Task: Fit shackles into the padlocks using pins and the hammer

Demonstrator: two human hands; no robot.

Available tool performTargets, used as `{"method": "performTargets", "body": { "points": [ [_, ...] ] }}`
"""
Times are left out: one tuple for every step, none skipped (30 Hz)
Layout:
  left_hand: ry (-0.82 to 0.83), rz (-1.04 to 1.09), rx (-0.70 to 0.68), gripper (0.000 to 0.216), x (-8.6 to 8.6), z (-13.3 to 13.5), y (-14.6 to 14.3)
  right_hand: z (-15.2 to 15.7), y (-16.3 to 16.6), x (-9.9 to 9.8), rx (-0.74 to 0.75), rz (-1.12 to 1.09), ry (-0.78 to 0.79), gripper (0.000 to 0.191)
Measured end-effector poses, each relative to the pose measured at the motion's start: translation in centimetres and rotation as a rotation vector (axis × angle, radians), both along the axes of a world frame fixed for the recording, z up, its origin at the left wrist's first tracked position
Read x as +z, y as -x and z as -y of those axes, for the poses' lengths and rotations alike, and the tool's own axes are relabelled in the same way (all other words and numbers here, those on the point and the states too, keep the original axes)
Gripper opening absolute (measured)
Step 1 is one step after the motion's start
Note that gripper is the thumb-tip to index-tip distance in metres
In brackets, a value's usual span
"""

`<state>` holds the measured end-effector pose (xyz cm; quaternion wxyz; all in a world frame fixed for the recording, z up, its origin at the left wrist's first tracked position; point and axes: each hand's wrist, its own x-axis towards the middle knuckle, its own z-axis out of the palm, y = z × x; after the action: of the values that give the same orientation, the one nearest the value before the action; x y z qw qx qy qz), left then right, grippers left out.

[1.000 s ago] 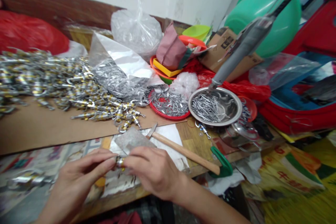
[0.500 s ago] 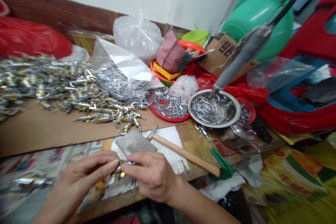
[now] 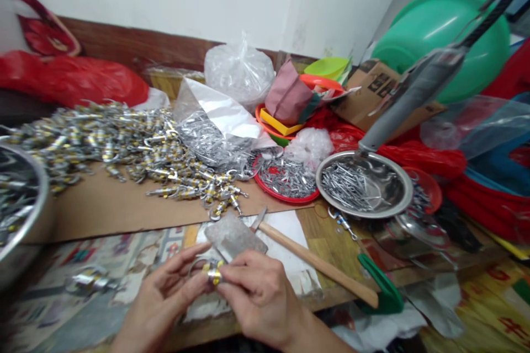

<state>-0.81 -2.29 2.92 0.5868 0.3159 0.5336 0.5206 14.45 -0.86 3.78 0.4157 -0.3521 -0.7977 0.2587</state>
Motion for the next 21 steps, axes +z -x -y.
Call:
{"method": "performTargets", "body": {
  "points": [
    [-0.016,0.041,0.032,0.045,-0.2,0.1,-0.1,0.1,0.1,0.1,-0.002,0.010,0.009,0.015],
    [-0.033,0.061,0.049,0.052,-0.3,0.1,-0.1,-0.1,0.1,0.2,0.018,0.035,0.025,0.014],
    [-0.045,0.064,0.058,0.055,-0.5,0.0,-0.1,-0.5,0.0,0.4,0.049,0.073,0.046,0.013],
    [-0.049,0.060,0.056,0.057,-0.6,-0.1,-0.1,-1.4,-0.2,0.5,0.071,0.124,0.067,0.012],
    [-0.047,0.054,0.046,0.058,-0.7,-0.3,-0.1,-2.6,-0.7,0.7,0.047,0.199,0.074,0.011],
    [-0.039,0.050,0.027,0.061,-0.8,-0.5,-0.1,-4.2,-1.4,0.8,-0.023,0.285,0.069,0.012],
    [-0.027,0.046,0.005,0.063,-0.8,-0.8,0.0,-6.0,-2.3,0.8,-0.119,0.361,0.054,0.013],
    [-0.018,0.047,-0.023,0.066,-0.7,-1.0,0.0,-8.0,-3.3,0.7,-0.329,0.487,0.021,0.018],
    [-0.012,0.050,-0.052,0.068,-0.7,-1.3,0.0,-10.1,-4.3,0.4,-0.417,0.540,0.020,0.023],
    [-0.011,0.055,-0.084,0.070,-0.6,-1.5,0.0,-12.0,-5.3,0.1,-0.469,0.579,0.027,0.027],
    [-0.012,0.059,-0.115,0.071,-0.6,-1.7,-0.1,-13.7,-6.2,-0.3,-0.502,0.630,0.044,0.026],
    [-0.019,0.061,-0.143,0.072,-0.6,-1.9,0.0,-15.0,-6.8,-0.8,-0.513,0.680,0.066,0.025],
    [-0.026,0.058,-0.161,0.073,-0.7,-2.0,0.0,-16.1,-7.3,-1.3,-0.519,0.726,0.086,0.022],
    [-0.032,0.055,-0.169,0.074,-0.8,-2.2,0.0,-16.8,-7.5,-1.8,-0.523,0.770,0.103,0.019],
    [-0.036,0.055,-0.170,0.076,-1.0,-2.3,0.1,-17.3,-7.5,-2.2,-0.526,0.805,0.116,0.017],
    [-0.038,0.057,-0.164,0.078,-1.2,-2.4,0.1,-17.6,-7.5,-2.5,-0.530,0.830,0.124,0.018],
    [-0.040,0.062,-0.150,0.079,-1.4,-2.5,0.2,-17.8,-7.4,-2.7,-0.532,0.844,0.127,0.020],
    [-0.044,0.067,-0.134,0.079,-1.7,-2.6,0.2,-18.0,-7.4,-2.8,-0.534,0.849,0.126,0.022],
    [-0.050,0.071,-0.121,0.079,-1.9,-2.7,0.3,-18.1,-7.4,-2.7,-0.537,0.843,0.122,0.023],
    [-0.060,0.069,-0.108,0.078,-2.2,-2.8,0.3,-18.2,-7.5,-2.6,-0.542,0.829,0.115,0.021],
    [-0.071,0.063,-0.094,0.078,-2.4,-2.8,0.4,-18.2,-7.7,-2.4,-0.552,0.807,0.107,0.019]
  ]
}}
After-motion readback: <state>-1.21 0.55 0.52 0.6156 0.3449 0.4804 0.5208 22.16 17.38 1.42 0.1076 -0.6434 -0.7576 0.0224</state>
